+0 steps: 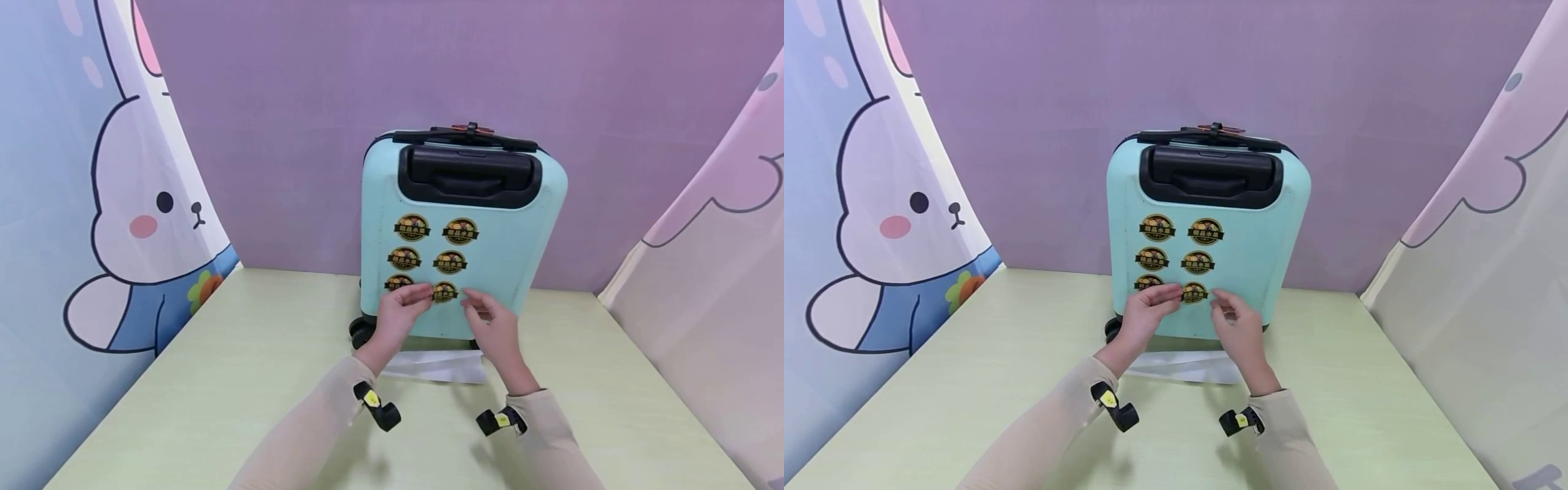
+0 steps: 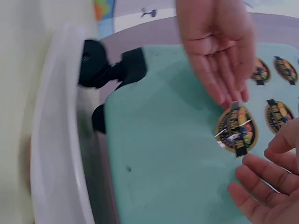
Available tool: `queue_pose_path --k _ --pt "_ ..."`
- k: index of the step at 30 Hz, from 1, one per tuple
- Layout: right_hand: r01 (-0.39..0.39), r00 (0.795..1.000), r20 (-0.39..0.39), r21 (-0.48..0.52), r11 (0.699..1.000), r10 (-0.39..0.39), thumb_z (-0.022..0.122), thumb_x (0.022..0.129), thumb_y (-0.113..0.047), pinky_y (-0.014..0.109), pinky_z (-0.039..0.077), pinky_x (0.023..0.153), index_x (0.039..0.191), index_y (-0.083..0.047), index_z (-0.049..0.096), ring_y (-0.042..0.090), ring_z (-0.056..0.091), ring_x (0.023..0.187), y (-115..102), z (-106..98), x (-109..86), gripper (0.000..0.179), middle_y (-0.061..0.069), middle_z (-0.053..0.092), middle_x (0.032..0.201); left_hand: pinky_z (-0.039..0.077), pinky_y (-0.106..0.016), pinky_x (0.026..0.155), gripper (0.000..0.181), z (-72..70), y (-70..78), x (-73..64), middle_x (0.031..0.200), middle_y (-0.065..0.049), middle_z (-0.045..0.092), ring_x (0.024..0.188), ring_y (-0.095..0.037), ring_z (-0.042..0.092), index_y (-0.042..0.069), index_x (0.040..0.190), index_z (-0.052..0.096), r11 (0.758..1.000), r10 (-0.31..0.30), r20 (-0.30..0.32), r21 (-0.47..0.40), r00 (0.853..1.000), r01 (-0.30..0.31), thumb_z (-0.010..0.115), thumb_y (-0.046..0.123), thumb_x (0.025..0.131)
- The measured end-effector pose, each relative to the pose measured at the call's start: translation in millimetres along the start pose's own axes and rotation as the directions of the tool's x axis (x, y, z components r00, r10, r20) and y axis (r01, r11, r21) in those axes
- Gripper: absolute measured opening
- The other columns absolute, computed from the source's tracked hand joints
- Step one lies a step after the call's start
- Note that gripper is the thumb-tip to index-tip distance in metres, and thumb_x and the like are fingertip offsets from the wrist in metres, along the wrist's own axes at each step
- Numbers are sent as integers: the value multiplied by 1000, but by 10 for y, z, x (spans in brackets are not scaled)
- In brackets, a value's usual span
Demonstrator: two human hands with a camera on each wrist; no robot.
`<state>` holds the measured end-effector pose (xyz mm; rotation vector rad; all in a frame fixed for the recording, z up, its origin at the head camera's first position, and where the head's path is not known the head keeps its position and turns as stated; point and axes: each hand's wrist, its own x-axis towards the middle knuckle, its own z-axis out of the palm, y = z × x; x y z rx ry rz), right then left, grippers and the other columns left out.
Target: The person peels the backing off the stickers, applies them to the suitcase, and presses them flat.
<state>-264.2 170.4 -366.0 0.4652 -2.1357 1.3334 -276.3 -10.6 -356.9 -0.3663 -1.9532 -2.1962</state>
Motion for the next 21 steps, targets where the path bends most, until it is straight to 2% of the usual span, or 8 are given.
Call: queue_pose_path --k 3,6,9,13,16,21 --pt "-91 996 16 145 985 90 60 98 -5 18 55 79 117 3 69 17 68 89 -34 -28 23 23 20 72 102 56 -33 92 29 2 0 16 116 -26 67 111 -39 64 -12 119 65 1000 -8 6 3 1000 8 64 -11 90" --pt "-124 992 27 333 935 122 57 102 -9 24 57 84 118 9 66 12 68 91 -59 -38 48 26 18 71 102 56 -34 92 30 1 -6 28 117 -28 65 112 -41 63 -14 119 63 1000 -13 11 1 1000 13 63 -13 90" --pt "-101 995 36 536 838 97 53 104 -10 30 57 88 117 17 62 15 70 93 -68 -24 71 31 11 72 102 56 -33 92 30 -1 -16 25 117 -27 66 112 -40 63 -13 120 63 1000 -12 13 -17 1000 12 64 -12 90" --pt "-63 998 63 738 672 23 48 105 -10 36 56 92 115 10 66 19 70 99 -65 18 106 28 8 73 106 56 -33 92 31 -7 -31 18 118 -25 67 112 -37 64 -10 121 65 999 -8 10 -43 1000 8 65 -9 90" --pt "-56 996 85 802 594 -22 45 107 -11 38 55 94 114 0 70 21 69 102 -66 60 130 28 9 73 108 56 -33 92 30 -12 -31 13 117 -23 68 111 -35 65 -9 120 66 999 -8 8 -50 1000 9 66 -7 90" --pt "-79 995 102 833 548 -12 46 107 -14 38 55 95 115 -1 69 22 69 103 -46 146 160 28 10 73 109 55 -32 93 31 -17 -27 13 116 -22 68 110 -32 66 -8 120 66 999 -14 7 -44 1000 14 66 -7 90"
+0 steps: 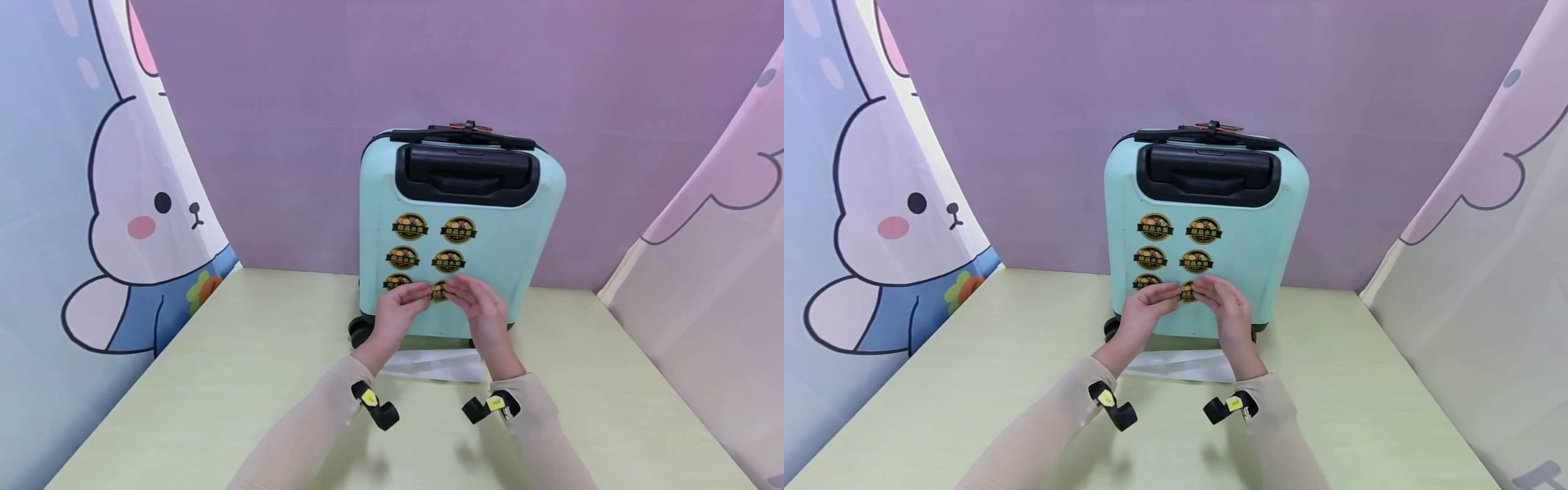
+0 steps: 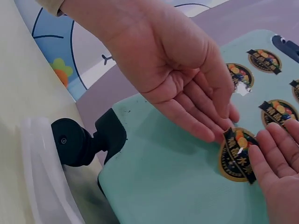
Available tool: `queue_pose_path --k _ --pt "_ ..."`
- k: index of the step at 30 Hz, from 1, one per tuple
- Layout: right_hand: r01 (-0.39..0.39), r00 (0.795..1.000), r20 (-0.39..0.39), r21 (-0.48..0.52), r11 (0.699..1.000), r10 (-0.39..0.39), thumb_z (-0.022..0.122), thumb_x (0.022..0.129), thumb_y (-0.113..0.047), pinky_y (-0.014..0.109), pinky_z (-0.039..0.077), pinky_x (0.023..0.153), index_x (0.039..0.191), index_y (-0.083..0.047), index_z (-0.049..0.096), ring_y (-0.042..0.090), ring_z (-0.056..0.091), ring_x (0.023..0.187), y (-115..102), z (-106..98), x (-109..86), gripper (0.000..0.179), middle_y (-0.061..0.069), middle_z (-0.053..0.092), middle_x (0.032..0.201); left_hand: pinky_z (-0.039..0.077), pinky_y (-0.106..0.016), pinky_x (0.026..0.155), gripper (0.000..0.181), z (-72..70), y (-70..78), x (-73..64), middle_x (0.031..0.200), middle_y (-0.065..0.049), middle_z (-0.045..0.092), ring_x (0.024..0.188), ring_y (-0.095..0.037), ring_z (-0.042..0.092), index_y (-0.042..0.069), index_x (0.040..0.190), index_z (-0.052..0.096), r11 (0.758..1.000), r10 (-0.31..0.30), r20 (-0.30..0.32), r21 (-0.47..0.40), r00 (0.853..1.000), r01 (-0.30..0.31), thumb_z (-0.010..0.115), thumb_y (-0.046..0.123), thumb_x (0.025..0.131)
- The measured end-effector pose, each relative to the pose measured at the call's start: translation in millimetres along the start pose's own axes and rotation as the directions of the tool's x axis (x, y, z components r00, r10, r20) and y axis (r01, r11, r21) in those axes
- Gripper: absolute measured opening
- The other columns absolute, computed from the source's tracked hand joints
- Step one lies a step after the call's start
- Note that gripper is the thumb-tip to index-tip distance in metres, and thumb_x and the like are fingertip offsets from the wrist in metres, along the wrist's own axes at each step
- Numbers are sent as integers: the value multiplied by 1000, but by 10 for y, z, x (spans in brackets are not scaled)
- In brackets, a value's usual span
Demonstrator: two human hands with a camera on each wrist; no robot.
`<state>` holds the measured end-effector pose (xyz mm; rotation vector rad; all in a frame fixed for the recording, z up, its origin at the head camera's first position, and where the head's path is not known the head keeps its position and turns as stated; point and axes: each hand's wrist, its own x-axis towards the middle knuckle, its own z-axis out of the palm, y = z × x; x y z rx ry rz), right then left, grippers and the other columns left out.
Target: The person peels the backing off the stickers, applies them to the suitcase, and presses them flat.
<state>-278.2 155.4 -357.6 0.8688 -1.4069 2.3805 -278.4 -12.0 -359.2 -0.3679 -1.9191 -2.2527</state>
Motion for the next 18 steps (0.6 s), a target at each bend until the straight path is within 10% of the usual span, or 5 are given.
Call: queue_pose_path --k 18 --pt "12 999 -46 -25 1000 -13 46 106 -13 33 53 96 113 -2 71 18 68 103 144 47 16 28 8 73 108 56 -33 91 33 -29 -34 -31 122 -25 65 114 -33 64 -11 126 60 991 -42 21 -122 999 45 62 -9 92"
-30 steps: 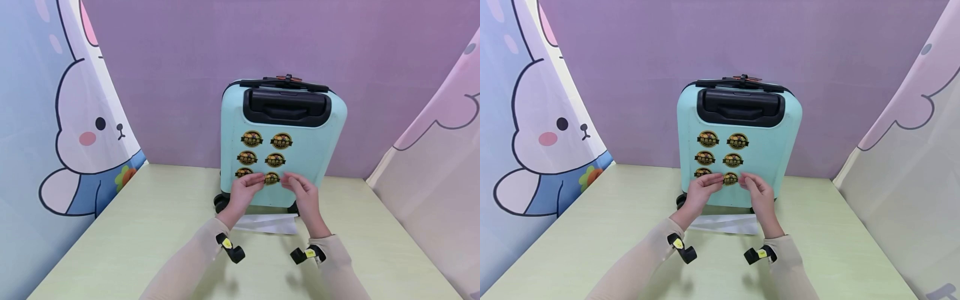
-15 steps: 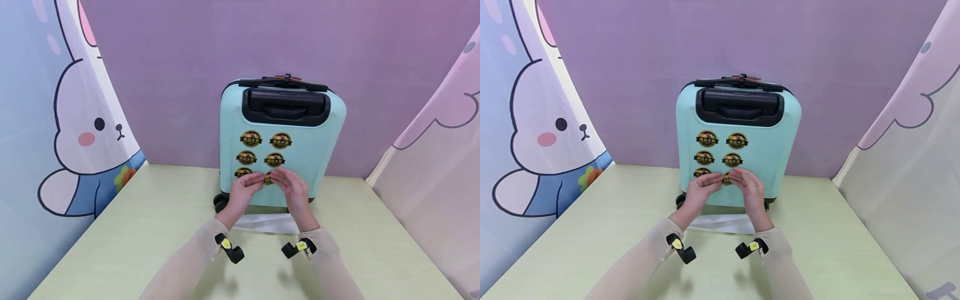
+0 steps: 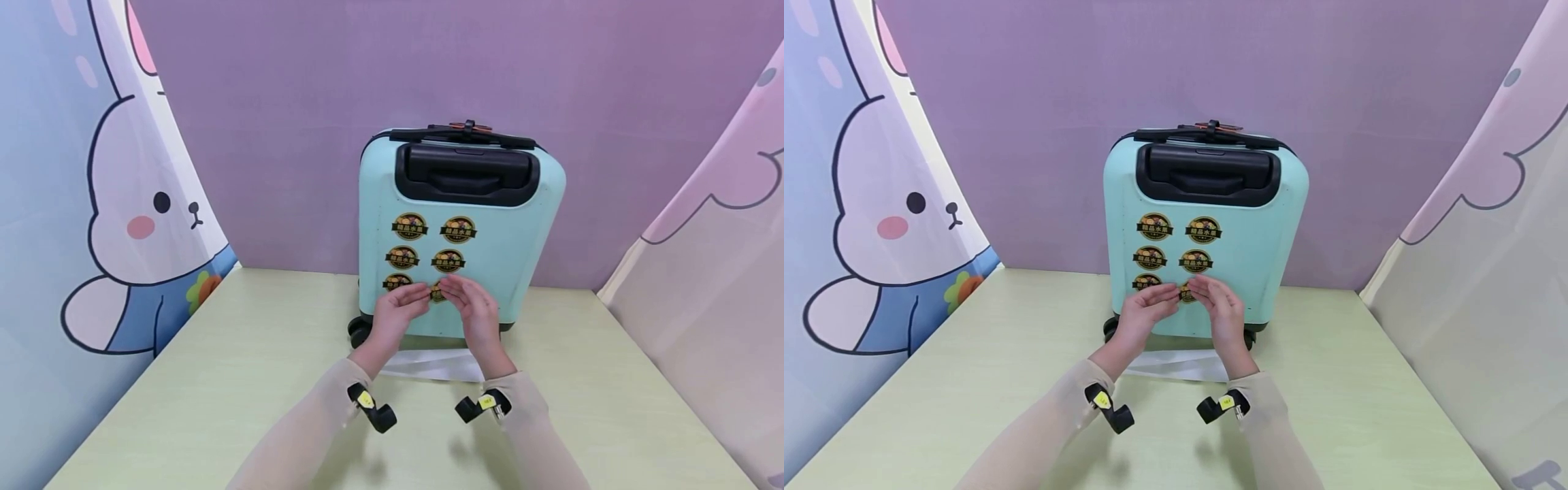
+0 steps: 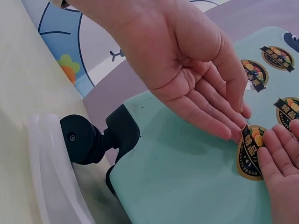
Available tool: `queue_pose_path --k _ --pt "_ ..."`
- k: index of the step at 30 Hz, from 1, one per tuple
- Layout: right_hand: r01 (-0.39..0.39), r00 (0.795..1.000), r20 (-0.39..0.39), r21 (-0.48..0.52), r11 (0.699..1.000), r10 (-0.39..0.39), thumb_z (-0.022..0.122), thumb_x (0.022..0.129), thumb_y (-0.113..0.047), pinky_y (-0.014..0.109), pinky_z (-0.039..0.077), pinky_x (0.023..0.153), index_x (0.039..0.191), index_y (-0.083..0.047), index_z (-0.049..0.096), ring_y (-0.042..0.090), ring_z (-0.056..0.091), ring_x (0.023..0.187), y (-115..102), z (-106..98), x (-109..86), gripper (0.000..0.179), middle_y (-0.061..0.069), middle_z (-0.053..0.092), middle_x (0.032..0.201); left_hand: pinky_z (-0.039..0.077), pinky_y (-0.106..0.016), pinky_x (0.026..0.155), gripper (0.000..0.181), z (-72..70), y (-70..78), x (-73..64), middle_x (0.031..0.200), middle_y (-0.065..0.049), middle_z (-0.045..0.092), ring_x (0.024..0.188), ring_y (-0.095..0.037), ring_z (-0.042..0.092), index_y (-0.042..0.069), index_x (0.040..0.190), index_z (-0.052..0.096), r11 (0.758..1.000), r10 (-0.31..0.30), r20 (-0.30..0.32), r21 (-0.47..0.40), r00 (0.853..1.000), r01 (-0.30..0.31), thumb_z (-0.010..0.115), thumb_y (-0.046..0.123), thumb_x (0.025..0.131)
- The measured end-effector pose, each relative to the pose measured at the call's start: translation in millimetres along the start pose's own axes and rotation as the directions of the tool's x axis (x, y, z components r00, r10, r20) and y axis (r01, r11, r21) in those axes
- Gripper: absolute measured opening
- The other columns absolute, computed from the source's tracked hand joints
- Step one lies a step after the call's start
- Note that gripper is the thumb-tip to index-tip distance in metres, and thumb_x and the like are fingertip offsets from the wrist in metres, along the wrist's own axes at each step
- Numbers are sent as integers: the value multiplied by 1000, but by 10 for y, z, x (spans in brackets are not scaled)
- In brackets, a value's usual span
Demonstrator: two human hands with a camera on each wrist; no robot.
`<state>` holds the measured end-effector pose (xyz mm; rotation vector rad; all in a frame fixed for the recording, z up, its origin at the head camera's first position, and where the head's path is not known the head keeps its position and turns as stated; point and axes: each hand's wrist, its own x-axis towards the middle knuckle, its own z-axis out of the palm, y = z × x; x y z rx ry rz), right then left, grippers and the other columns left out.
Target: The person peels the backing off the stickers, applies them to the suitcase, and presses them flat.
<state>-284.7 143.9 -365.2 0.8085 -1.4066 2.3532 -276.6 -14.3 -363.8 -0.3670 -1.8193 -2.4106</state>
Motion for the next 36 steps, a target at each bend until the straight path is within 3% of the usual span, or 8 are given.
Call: queue_pose_path --k 8,14,22,29,36 --pt "22 1000 11 1 1000 -22 45 106 -11 32 53 96 115 3 69 20 68 104 4 -4 2 29 9 72 110 56 -34 92 36 -12 9 -48 126 -25 63 112 -27 65 -12 129 57 992 -54 8 -118 999 54 59 -9 93" --pt "4 1000 -16 -29 1000 -4 46 106 -13 33 53 96 112 -2 70 19 68 103 -18 20 -9 27 7 73 108 55 -34 94 36 -20 13 -72 130 -26 60 116 -27 63 -13 130 54 975 -105 13 -195 994 106 57 -8 95" --pt "-6 1000 -31 -48 999 4 48 105 -14 33 53 96 112 0 70 19 68 103 -12 27 -9 27 7 73 108 54 -34 96 38 -46 -18 -93 132 -27 57 123 -32 58 -14 132 52 970 -130 20 -207 991 131 54 -8 95" --pt "0 999 -38 -57 998 -2 49 105 -14 34 54 95 112 6 68 20 69 102 11 31 -13 28 9 73 107 52 -35 98 38 -91 -69 -124 133 -28 57 126 -34 55 -14 133 52 950 -192 11 -249 981 189 54 -7 96" --pt "-44 998 -39 -75 996 42 50 104 -15 35 54 96 116 17 60 22 69 102 49 60 -20 36 10 72 108 53 -35 96 36 -138 -101 -142 131 -27 59 123 -33 58 -15 132 51 954 -182 4 -242 983 178 54 -7 97"
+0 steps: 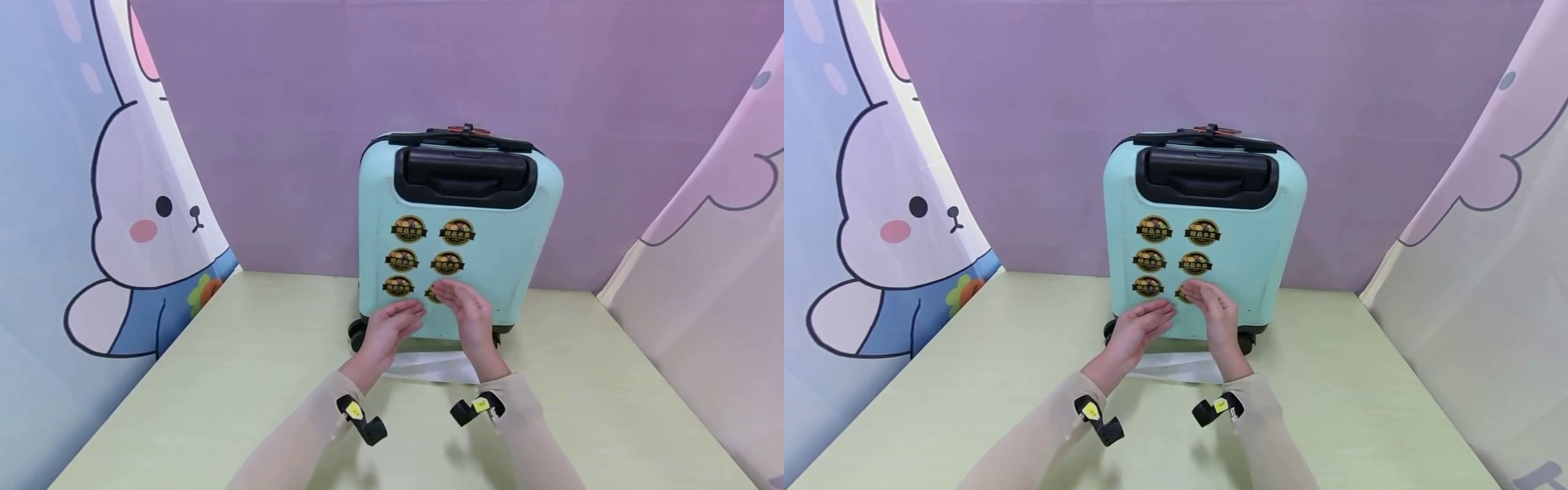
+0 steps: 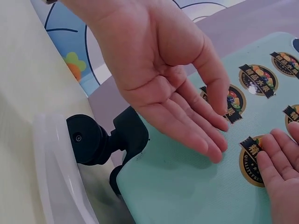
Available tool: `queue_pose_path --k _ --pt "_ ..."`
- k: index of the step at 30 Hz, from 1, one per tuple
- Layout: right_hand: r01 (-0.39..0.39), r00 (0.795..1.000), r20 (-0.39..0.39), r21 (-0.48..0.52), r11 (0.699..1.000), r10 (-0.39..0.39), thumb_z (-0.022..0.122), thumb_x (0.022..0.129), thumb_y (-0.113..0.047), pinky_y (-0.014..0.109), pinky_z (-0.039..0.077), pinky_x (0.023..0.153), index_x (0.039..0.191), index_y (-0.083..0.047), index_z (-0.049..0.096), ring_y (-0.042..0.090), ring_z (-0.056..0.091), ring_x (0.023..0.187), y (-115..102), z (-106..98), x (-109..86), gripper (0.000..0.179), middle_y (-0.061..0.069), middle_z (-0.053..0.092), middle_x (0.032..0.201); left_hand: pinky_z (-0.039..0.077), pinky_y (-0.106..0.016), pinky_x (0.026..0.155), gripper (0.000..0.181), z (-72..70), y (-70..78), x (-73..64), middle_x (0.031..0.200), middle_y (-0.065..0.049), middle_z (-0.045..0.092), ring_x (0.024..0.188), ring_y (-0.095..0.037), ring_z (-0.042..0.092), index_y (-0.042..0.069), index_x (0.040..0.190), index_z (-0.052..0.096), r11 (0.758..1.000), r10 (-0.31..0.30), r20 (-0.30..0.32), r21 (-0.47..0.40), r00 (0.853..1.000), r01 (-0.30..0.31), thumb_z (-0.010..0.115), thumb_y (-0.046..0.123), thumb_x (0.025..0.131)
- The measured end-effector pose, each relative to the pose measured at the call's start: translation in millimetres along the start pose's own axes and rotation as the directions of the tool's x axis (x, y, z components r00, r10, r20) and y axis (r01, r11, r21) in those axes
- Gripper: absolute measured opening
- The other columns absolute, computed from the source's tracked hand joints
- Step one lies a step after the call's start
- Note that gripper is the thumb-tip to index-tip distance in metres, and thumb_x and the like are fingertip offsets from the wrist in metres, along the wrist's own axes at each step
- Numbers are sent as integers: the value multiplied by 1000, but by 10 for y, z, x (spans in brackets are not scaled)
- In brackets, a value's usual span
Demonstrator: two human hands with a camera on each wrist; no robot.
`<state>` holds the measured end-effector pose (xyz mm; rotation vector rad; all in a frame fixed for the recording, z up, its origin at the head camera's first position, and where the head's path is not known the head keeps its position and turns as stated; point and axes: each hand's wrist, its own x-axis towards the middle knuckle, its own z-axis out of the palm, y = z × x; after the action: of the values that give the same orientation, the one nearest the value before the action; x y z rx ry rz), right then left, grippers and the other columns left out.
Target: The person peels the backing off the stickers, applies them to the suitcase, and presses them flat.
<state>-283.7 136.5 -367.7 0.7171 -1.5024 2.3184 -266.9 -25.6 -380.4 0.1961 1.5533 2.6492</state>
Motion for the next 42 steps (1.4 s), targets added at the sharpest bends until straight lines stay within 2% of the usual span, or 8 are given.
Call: queue_pose_path --k 10,19,26,30,36,42 --pt "-29 999 39 -3 1000 30 49 104 -13 35 53 97 118 26 52 22 69 102 36 28 -13 41 10 73 107 55 -37 94 34 -118 -17 -73 122 -24 65 109 -24 67 -16 128 54 1000 4 -21 28 1000 -4 56 -6 96" --pt "-76 997 33 -33 997 77 50 104 -17 35 53 97 119 25 53 21 69 101 59 21 -21 44 9 73 106 59 -31 84 33 -246 -67 -130 105 -11 72 96 -17 70 -15 124 57 999 -17 -53 36 998 19 61 -6 92" --pt "-112 993 31 -49 993 113 49 105 -17 35 53 98 121 25 51 20 69 101 79 5 -30 45 7 73 105 59 -32 85 33 -315 -102 -157 104 -12 72 93 -16 71 -14 122 59 996 -27 -65 77 998 32 63 -4 91" --pt "-149 988 23 -72 986 151 49 104 -17 35 52 98 121 22 53 21 69 102 98 -17 -36 43 9 73 106 59 -31 83 32 -359 -105 -185 106 -13 72 92 -17 71 -13 122 60 993 -24 -61 118 998 31 63 -2 92" --pt "-200 979 20 -131 971 205 48 105 -16 36 53 98 120 21 56 22 69 103 120 -60 -92 41 21 69 113 58 -37 89 32 -471 -86 -239 114 -17 70 97 -18 70 -11 124 59 976 -24 -29 217 999 29 63 1 94" --pt "-283 952 41 -259 924 303 49 105 -19 35 53 98 122 15 60 25 66 108 100 -167 -186 40 26 65 120 56 -43 91 33 -680 -12 -305 118 -23 67 104 -25 68 -12 126 57 941 -22 -26 338 999 30 60 3 97"
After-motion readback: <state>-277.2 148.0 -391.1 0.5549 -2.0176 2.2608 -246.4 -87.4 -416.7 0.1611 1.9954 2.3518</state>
